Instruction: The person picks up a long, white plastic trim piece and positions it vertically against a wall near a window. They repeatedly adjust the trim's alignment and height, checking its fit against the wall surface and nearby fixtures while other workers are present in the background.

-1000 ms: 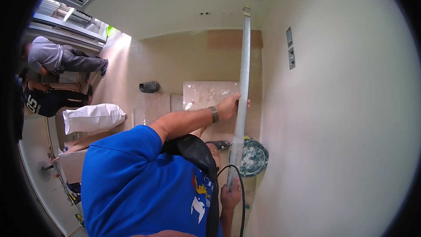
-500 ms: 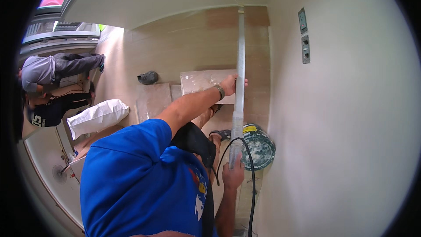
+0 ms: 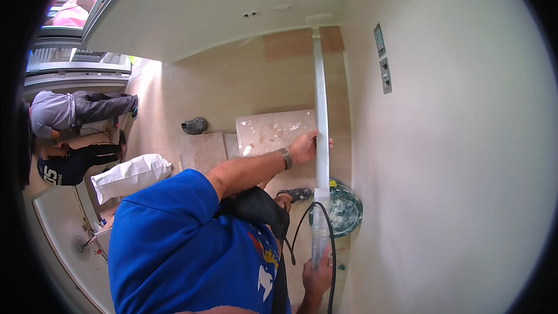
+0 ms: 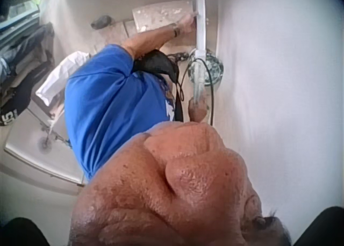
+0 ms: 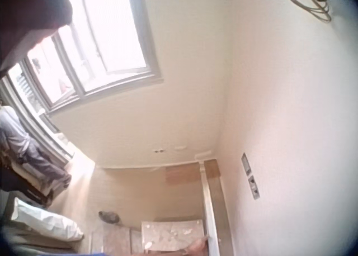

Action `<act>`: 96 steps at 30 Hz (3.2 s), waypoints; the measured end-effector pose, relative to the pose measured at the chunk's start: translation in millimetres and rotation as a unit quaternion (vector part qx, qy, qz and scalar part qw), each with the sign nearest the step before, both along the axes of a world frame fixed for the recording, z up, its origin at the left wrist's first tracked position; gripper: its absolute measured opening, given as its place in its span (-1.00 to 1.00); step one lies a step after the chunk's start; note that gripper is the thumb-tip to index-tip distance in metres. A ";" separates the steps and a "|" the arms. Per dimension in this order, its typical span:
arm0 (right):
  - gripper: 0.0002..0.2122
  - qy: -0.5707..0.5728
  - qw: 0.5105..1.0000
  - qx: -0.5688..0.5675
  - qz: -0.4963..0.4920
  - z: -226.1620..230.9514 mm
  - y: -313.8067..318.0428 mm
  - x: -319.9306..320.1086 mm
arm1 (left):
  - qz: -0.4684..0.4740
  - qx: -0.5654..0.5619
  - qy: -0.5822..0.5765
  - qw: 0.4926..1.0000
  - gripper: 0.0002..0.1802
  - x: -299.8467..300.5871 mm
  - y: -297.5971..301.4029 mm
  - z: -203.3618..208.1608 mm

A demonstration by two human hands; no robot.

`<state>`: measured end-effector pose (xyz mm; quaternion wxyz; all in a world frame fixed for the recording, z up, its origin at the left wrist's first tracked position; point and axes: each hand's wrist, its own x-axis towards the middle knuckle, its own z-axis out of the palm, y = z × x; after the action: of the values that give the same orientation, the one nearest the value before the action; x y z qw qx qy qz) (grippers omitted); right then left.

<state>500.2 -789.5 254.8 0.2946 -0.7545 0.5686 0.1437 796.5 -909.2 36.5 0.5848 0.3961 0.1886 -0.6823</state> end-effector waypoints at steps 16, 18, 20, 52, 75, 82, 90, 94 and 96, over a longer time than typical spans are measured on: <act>-0.32 -0.079 0.995 -0.056 0.016 -51.0 -56.4 14.5 | -0.014 0.015 -0.002 1.000 -0.57 23.8 -64.3 -33.9; -0.32 -0.072 0.996 -0.043 0.005 -37.0 -57.9 9.5 | -0.029 0.001 -0.016 0.999 -0.57 20.0 -63.8 -26.9; -0.32 -0.079 0.996 -0.027 -0.017 -10.5 -55.6 -2.6 | -0.044 -0.022 -0.024 0.998 -0.56 11.6 -59.6 7.3; -0.46 -0.055 0.996 -0.014 -0.067 186.1 -30.6 -36.9 | -0.078 -0.114 -0.027 0.990 -0.57 -20.0 -32.1 223.0; -0.42 -0.019 0.998 -0.053 -0.023 311.9 -7.5 -79.0 | -0.048 -0.247 -0.019 0.968 -0.52 -50.8 -4.3 351.4; -0.38 -0.009 0.998 -0.059 -0.022 321.5 -7.3 -73.4 | -0.034 -0.245 -0.019 0.969 -0.53 -52.5 -5.4 355.1; -0.41 -0.006 0.998 -0.057 -0.015 322.5 1.6 -79.3 | -0.033 -0.244 0.001 0.969 -0.54 -50.0 6.8 349.4; -0.42 0.006 0.998 -0.056 -0.033 333.5 15.0 -80.0 | -0.037 -0.262 -0.004 0.964 -0.54 -50.2 12.4 365.4; -0.41 0.016 0.998 -0.059 -0.021 338.1 16.7 -73.7 | -0.033 -0.274 -0.006 0.961 -0.54 -46.9 11.7 368.5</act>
<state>426.5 -772.7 592.9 0.2430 -0.7562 0.5964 0.1159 749.6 -897.5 405.0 0.6495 0.2311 -0.0219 -0.7240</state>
